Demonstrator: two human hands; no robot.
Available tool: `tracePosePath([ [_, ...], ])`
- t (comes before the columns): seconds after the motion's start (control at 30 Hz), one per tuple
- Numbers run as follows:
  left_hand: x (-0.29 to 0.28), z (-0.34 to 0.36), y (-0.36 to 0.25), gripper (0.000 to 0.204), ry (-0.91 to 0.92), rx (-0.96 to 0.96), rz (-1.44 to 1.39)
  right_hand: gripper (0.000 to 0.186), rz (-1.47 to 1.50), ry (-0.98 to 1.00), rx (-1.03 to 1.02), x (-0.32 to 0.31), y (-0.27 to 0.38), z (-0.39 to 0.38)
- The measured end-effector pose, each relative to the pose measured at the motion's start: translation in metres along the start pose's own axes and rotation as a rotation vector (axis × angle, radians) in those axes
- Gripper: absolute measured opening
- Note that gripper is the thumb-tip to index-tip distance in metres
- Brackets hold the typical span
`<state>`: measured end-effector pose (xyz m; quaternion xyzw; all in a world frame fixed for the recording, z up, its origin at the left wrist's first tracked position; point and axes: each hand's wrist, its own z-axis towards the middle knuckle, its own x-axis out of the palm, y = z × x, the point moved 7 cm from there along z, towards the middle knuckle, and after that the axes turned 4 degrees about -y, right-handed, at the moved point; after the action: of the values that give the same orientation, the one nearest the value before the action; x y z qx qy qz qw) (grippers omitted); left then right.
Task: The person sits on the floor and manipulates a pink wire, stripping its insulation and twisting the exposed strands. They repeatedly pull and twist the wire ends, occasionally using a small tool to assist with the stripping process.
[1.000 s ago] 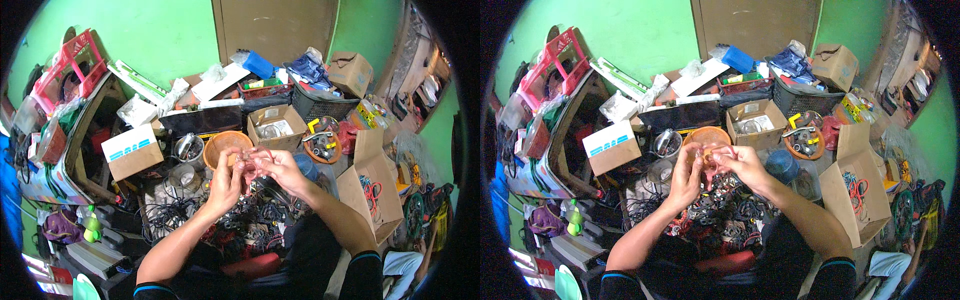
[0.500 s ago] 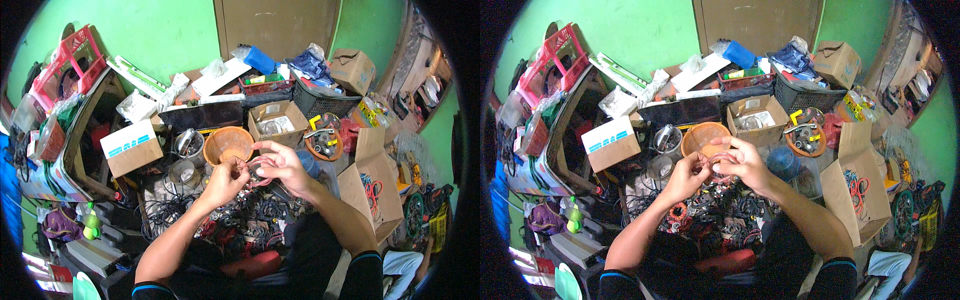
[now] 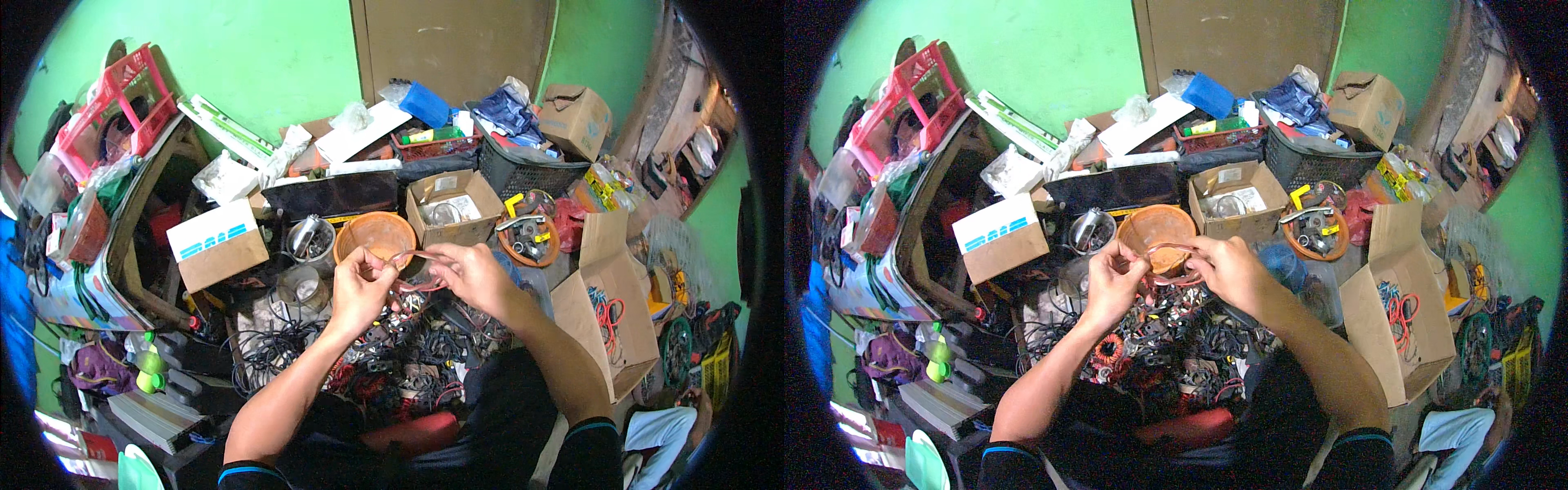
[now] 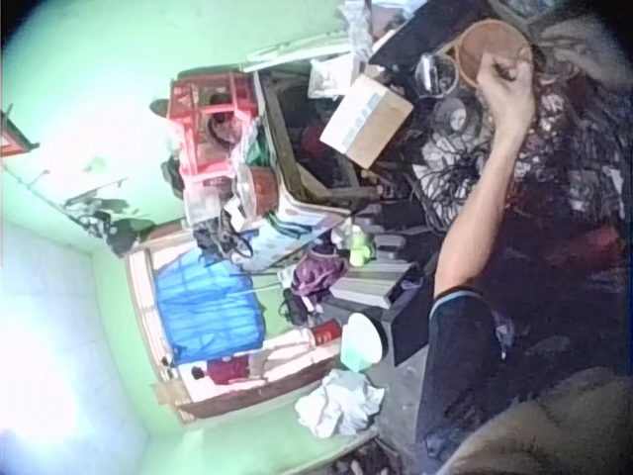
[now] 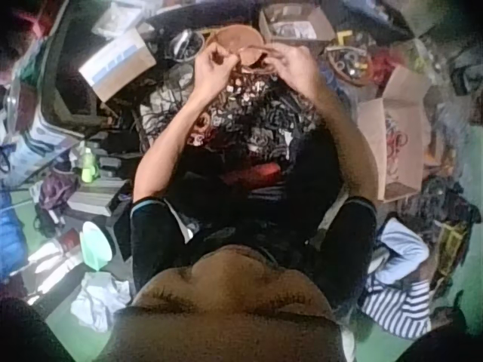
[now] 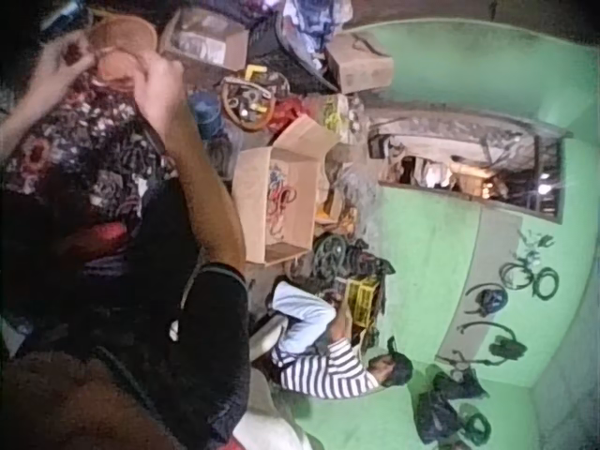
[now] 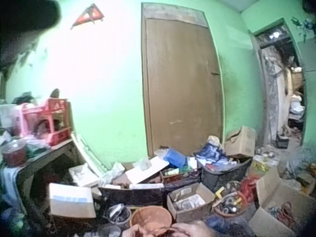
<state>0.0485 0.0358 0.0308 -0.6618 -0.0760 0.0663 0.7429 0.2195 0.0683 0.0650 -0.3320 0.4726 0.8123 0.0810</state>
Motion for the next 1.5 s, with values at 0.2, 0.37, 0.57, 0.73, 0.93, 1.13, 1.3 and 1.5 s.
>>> tracePosePath([
  [0.2,-0.028,0.006,-0.011,0.015,-0.302,0.209,0.314,0.018,-0.091,-0.083,-0.086,-0.016,0.016,-0.003],
  [0.37,-0.021,0.014,-0.015,0.016,-0.123,0.064,-0.016,0.006,0.351,-0.247,-0.117,-0.023,0.013,-0.008],
  [0.57,-0.065,0.041,0.018,0.014,-0.256,-0.213,-0.256,0.013,1.387,0.206,-0.04,-0.024,0.048,-0.02],
  [0.73,-0.086,0.041,0.026,0.014,-0.32,-0.238,-0.303,0.073,0.984,0.352,0.121,-0.023,0.048,-0.028],
  [0.93,-0.066,0.036,0.038,0.019,-0.235,-0.241,-0.281,0.08,1.36,-0.578,-0.2,-0.099,0.048,-0.018],
  [1.13,-0.028,0.011,-0.001,0.014,0.053,-0.3,-0.581,0.065,-0.862,-0.893,-0.123,-0.141,0.007,-0.015],
  [1.3,-0.041,0.011,-0.016,0.016,0.042,-0.2,-0.612,0.073,-0.979,0.027,0.28,-0.096,-0.138,-0.028],
  [1.5,-0.046,0.008,-0.028,0.037,0.052,0.023,-0.281,0.06,0.158,0.682,0.291,0.026,-0.043,-0.042],
])
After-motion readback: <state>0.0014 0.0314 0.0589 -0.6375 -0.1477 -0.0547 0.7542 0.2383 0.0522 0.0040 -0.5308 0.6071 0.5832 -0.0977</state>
